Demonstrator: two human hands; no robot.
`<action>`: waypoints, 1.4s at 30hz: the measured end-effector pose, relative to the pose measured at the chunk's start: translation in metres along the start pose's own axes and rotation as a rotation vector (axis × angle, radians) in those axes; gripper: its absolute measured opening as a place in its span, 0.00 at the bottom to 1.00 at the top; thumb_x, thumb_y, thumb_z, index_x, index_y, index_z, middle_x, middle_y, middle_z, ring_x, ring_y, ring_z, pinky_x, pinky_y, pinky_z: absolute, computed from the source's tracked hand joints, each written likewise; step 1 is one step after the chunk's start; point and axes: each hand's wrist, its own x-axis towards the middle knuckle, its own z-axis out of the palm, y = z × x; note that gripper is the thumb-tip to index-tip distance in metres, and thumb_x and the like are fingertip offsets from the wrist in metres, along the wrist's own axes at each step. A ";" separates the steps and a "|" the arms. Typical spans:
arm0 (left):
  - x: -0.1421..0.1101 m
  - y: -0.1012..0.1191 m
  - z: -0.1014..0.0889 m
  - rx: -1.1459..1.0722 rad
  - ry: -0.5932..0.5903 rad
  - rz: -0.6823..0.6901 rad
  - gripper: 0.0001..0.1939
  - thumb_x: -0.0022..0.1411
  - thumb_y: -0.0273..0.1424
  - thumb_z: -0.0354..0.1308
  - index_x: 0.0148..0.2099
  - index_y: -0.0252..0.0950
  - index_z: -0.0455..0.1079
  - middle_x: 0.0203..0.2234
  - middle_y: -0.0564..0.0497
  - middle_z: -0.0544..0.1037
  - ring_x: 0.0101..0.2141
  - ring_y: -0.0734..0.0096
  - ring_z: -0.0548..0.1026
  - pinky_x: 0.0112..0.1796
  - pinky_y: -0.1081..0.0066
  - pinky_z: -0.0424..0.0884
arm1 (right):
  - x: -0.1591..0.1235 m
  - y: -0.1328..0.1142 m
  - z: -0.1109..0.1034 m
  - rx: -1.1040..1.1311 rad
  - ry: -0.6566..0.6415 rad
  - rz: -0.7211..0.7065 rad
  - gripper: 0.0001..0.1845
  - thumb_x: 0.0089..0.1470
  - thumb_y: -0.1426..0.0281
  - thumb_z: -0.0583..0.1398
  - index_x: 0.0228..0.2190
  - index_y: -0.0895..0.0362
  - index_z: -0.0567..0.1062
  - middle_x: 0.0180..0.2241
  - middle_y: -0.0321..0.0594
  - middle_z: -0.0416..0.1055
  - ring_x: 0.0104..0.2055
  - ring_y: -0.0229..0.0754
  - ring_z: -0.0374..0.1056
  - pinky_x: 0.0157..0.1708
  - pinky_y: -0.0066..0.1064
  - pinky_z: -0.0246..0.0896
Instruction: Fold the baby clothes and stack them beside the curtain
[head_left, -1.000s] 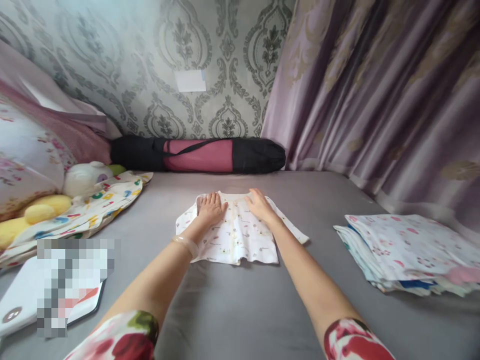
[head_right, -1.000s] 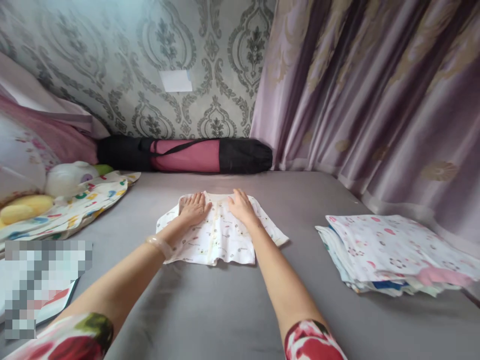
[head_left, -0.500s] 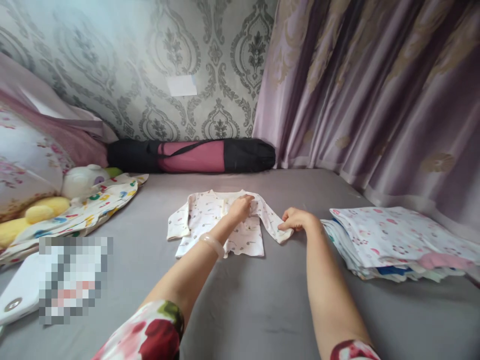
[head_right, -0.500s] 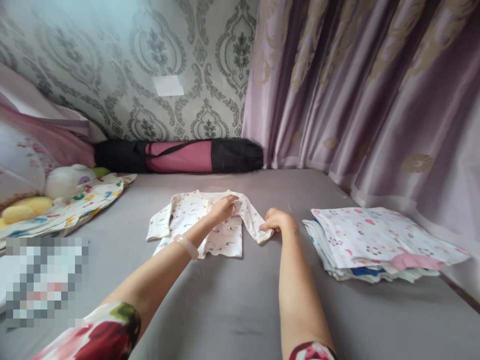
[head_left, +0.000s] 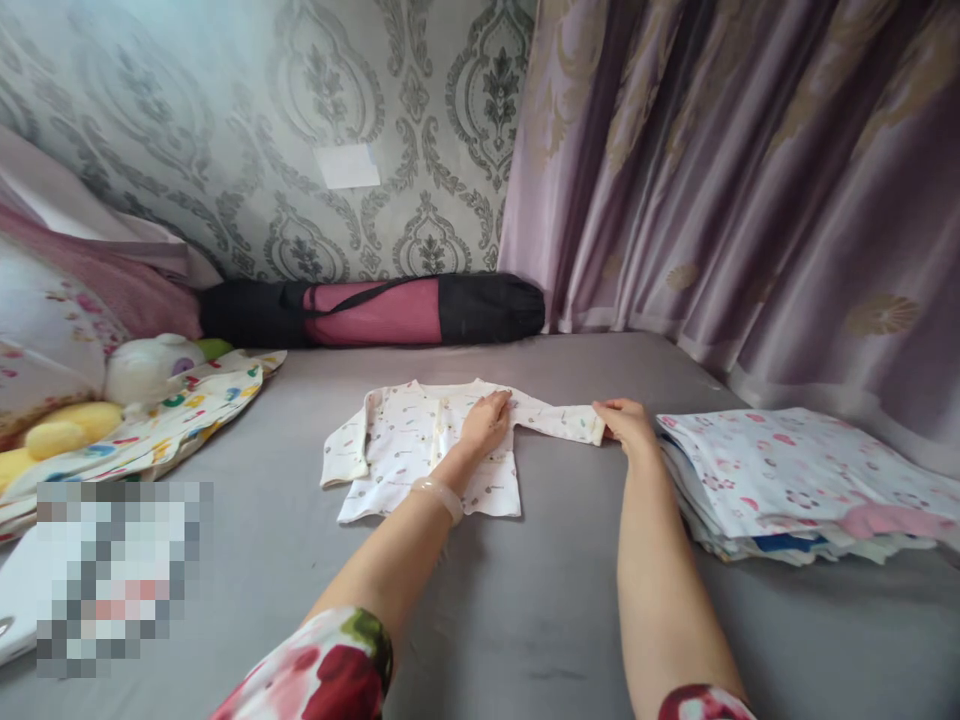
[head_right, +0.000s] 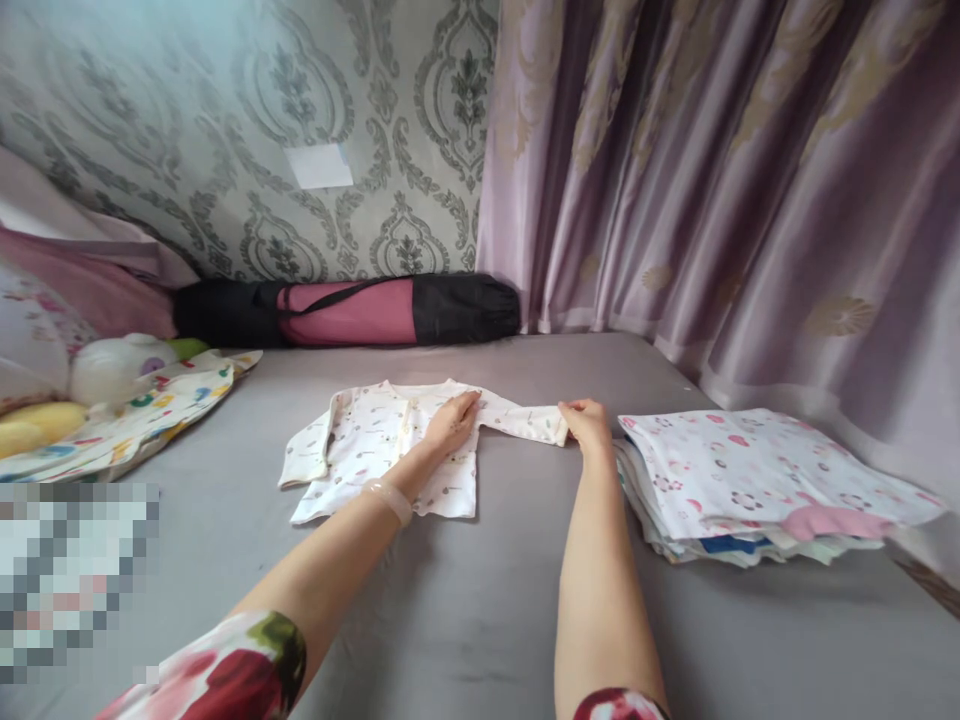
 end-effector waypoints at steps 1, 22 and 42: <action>0.000 0.001 0.000 0.026 -0.007 0.008 0.20 0.69 0.30 0.43 0.59 0.35 0.65 0.57 0.45 0.71 0.58 0.64 0.66 0.61 0.62 0.56 | 0.002 0.003 0.000 -0.001 0.011 0.006 0.18 0.49 0.67 0.62 0.42 0.62 0.74 0.25 0.41 0.75 0.28 0.43 0.73 0.23 0.28 0.67; 0.006 0.018 -0.009 0.311 -0.289 -0.002 0.30 0.67 0.47 0.41 0.67 0.41 0.53 0.67 0.46 0.53 0.65 0.44 0.49 0.60 0.42 0.47 | -0.015 -0.004 0.001 -0.509 0.106 -0.127 0.29 0.47 0.83 0.55 0.53 0.64 0.71 0.52 0.58 0.69 0.57 0.54 0.63 0.55 0.38 0.56; 0.014 0.015 -0.006 0.305 -0.426 -0.084 0.34 0.67 0.44 0.39 0.71 0.38 0.43 0.70 0.47 0.41 0.67 0.44 0.38 0.61 0.39 0.37 | -0.078 -0.041 0.088 -0.720 -0.205 -0.227 0.38 0.64 0.50 0.35 0.66 0.59 0.51 0.69 0.51 0.37 0.70 0.58 0.27 0.62 0.62 0.23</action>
